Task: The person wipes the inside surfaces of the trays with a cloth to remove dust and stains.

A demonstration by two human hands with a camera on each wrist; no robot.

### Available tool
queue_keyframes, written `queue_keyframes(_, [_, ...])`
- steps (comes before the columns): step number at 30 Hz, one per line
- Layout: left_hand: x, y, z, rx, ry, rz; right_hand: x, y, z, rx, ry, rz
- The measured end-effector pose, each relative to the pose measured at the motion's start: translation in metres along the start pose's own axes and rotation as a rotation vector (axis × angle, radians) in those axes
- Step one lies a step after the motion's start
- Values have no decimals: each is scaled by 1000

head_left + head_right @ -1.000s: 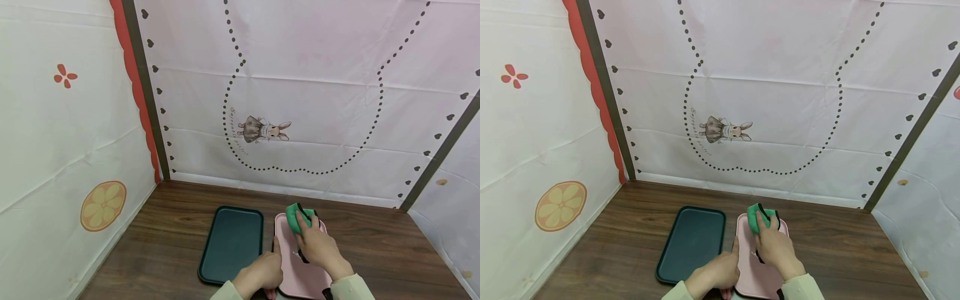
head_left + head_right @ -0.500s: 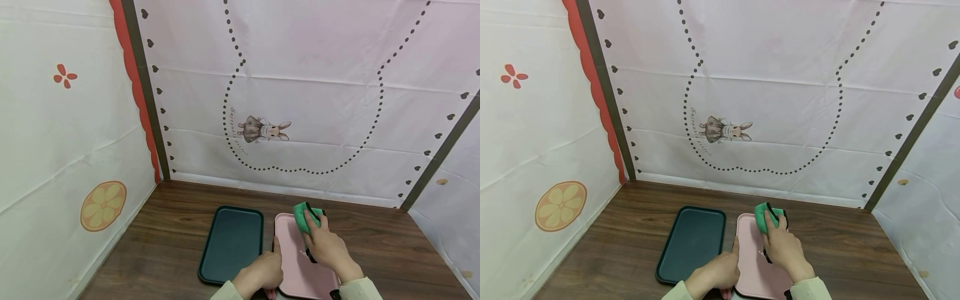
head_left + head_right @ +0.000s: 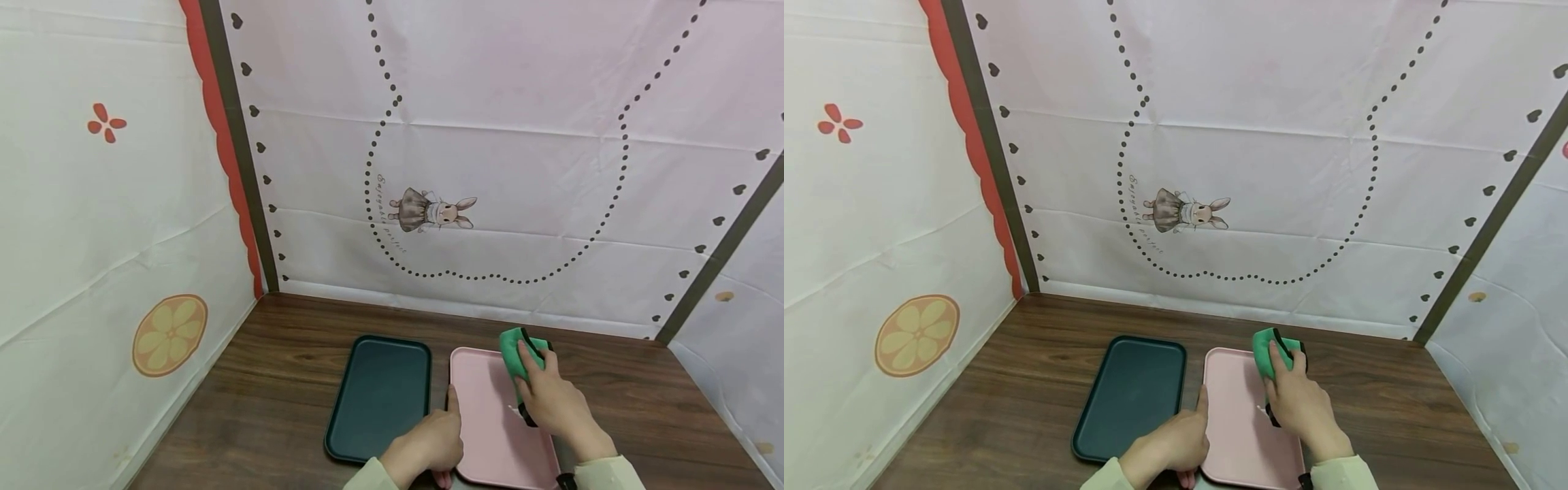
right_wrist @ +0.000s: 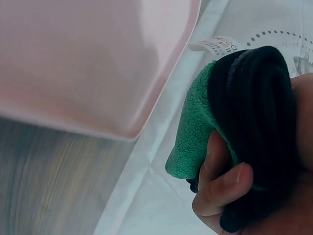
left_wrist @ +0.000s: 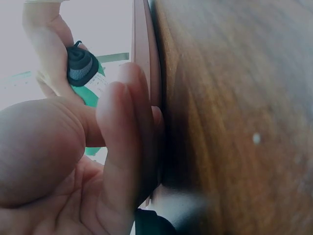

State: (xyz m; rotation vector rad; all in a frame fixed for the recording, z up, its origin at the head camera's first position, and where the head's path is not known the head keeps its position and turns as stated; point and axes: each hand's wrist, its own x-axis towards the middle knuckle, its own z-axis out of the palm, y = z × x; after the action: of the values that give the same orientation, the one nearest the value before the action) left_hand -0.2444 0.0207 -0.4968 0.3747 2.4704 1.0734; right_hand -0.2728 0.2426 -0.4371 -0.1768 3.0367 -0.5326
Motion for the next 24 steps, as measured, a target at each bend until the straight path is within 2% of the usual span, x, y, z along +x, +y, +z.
queue_keyframes(8, [0,1,0,-6,6,0,0,20,-3,-20,-18,23])
queue_keyframes(18, [1,1,0,-3,-12,-41,-2,44,-6,-29,-33,52])
queue_keyframes(24, [0,1,0,-15,-6,-31,-3,60,-8,-24,-58,75])
